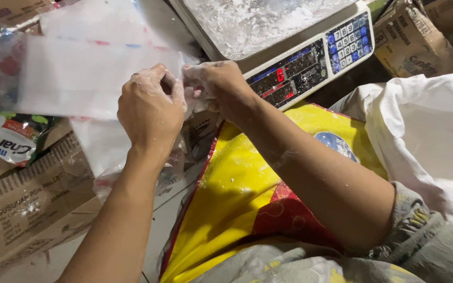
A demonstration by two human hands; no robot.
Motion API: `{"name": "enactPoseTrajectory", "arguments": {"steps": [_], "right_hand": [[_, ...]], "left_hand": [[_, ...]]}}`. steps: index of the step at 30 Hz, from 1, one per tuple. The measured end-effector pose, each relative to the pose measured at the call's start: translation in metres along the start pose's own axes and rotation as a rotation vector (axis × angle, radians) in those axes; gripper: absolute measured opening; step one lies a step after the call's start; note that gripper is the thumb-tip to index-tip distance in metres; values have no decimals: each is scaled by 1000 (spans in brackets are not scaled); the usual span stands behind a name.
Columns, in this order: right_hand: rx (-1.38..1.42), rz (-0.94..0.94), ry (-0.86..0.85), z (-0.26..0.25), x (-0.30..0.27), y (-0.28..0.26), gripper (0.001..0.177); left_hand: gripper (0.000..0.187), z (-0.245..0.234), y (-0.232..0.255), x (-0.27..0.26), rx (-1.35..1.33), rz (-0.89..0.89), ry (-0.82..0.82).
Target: The person scoops white powder from a large sack into small plastic bags using a blue scoop. They place each bag on a digital scale, adjust the amount to reach a target weight, and then tie the bag closed. The finished bags are set aside on the floor.
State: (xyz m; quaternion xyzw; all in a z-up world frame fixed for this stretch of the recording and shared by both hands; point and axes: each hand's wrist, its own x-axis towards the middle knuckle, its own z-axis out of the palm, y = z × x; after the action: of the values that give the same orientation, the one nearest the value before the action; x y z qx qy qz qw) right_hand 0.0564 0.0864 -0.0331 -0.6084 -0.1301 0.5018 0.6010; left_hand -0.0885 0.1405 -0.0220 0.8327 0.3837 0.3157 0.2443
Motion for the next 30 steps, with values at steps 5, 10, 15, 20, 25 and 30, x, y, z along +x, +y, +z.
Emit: {"name": "enactPoseTrajectory", "arguments": {"steps": [5,10,15,20,25,30], "right_hand": [[-148,-45,172,-9,-14,-6,13],[25,-215,241,-24,-42,-12,17],[328,-320,164,-40,-57,-6,33],[379,-450,-12,-54,-62,8,38],[270,-416,-33,-66,-90,6,42],[310,-322,144,-78,-116,-9,51]], "left_hand": [[37,-1,1,2,2,256,86],[35,1,16,5,-311,154,9],[40,2,46,2,-475,151,4],[39,-1,70,4,-452,-72,-246],[19,0,77,6,-409,-189,-322],[18,14,78,2,-546,-206,-259]]}}
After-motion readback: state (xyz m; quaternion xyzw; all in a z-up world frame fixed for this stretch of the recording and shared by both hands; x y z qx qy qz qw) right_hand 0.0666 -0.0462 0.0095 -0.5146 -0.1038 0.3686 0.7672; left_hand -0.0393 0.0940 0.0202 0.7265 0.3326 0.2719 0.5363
